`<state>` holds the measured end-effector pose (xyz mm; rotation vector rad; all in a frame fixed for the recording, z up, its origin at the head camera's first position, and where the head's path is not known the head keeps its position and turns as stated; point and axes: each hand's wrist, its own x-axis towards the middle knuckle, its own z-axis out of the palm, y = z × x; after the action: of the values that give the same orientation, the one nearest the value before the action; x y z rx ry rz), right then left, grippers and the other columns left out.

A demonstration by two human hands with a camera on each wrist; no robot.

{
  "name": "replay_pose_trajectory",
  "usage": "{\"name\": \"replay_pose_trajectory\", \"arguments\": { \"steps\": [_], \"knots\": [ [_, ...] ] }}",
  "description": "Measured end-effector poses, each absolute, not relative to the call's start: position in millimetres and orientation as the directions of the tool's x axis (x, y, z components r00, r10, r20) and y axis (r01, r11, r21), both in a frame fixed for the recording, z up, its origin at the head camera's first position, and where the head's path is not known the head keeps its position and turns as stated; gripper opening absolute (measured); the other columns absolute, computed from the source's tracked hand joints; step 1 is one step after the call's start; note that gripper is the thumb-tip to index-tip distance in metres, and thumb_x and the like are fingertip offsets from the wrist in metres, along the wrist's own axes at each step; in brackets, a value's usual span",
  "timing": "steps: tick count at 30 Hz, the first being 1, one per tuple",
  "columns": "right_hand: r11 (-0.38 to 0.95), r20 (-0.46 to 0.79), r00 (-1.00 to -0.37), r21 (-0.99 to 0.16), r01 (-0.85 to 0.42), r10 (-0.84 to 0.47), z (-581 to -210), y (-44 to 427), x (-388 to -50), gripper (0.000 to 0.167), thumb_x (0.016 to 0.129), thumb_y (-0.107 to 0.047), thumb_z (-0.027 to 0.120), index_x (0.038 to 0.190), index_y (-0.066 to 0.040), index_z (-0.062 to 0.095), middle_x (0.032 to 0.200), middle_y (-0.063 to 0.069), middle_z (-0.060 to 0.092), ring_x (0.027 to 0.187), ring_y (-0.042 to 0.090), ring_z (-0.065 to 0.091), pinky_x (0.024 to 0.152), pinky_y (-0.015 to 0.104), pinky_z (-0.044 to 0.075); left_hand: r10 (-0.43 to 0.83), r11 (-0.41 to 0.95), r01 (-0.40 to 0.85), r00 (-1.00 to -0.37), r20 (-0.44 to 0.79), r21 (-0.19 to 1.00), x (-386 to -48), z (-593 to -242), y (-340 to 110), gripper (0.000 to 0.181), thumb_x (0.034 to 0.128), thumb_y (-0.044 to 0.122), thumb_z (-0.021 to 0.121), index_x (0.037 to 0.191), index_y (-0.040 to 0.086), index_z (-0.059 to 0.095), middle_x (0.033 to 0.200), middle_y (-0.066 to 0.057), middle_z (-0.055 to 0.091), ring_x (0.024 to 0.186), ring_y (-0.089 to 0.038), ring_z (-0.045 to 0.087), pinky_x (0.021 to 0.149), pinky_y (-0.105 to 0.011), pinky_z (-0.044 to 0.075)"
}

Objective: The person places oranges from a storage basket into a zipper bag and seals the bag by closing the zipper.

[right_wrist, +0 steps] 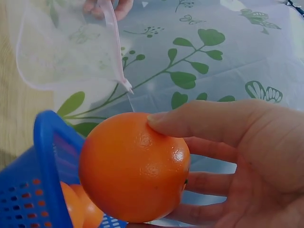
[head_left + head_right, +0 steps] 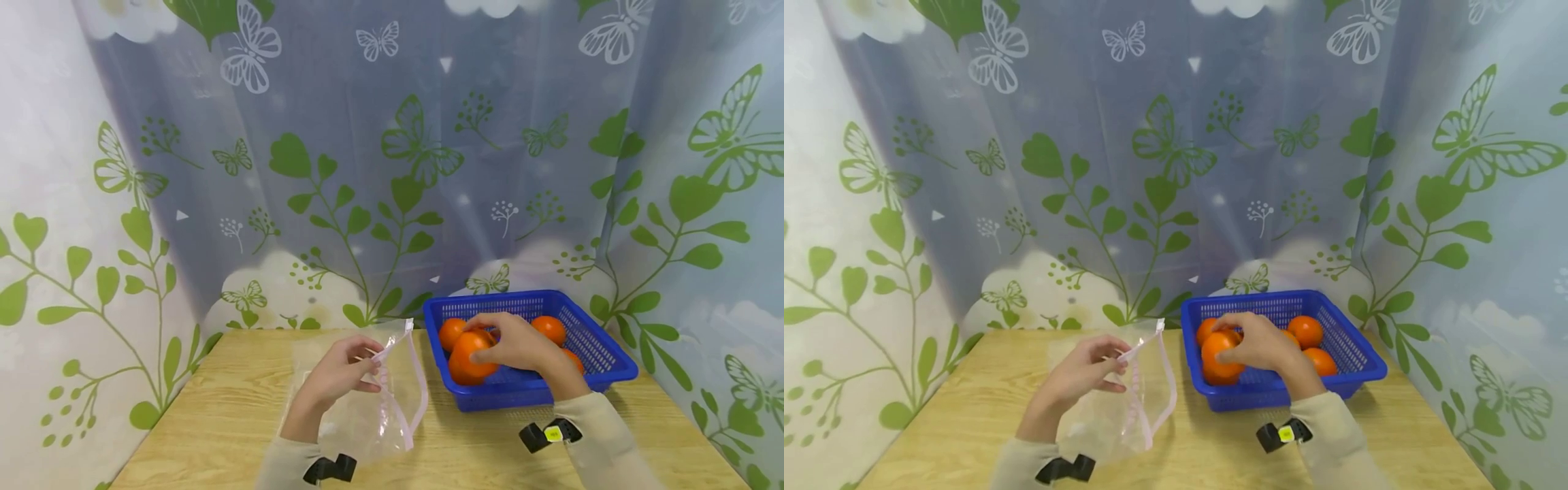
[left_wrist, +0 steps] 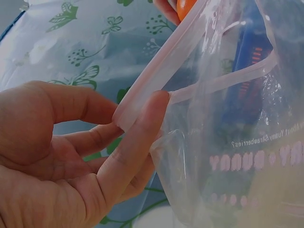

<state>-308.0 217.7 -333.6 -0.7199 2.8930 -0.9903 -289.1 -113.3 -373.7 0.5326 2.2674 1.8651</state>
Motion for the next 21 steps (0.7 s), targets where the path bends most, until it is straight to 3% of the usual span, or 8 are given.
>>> {"name": "replay_pose_trajectory", "arguments": {
  "steps": [6,13,21],
  "knots": [
    [0.674,0.163,-0.894,-0.604,-0.426,-0.418,-342.7,213.2,-301.3,0.047,0.084,-0.027,0.083,0.128,-0.015,0.07,0.136,0.019,0.065,0.106,0.031,0.065,0.077,0.034,0.06,0.376,0.16,0.171,-0.921,0.1,0.972,-288.1,-374.6,-111.5,0.029,0.0998,-0.001,0.054,0.126,-0.012,0.057,0.102,-0.015,0.061,0.09,-0.019,0.059,0.077,-0.038,0.068],
    [0.622,0.186,-0.893,-0.659,-0.423,-0.41,-350.1,208.6,-299.5,0.049,0.084,-0.025,0.083,0.129,-0.013,0.069,0.137,0.02,0.064,0.112,0.034,0.065,0.083,0.04,0.061,0.368,0.172,0.168,-0.925,0.095,0.971,-288.2,-373.4,-112.7,0.029,0.1005,0.001,0.054,0.126,-0.011,0.058,0.104,-0.018,0.061,0.091,-0.02,0.06,0.077,-0.038,0.067],
    [0.564,0.196,-0.892,-0.714,-0.414,-0.407,-357.5,203.9,-298.0,0.049,0.085,-0.022,0.082,0.131,-0.011,0.068,0.133,0.018,0.067,0.114,0.034,0.063,0.084,0.036,0.06,0.363,0.173,0.148,-0.928,0.077,0.974,-288.3,-374.6,-110.4,0.026,0.1008,0.0,0.055,0.125,-0.01,0.059,0.106,-0.019,0.061,0.093,-0.022,0.059,0.077,-0.037,0.067]
  ]
}}
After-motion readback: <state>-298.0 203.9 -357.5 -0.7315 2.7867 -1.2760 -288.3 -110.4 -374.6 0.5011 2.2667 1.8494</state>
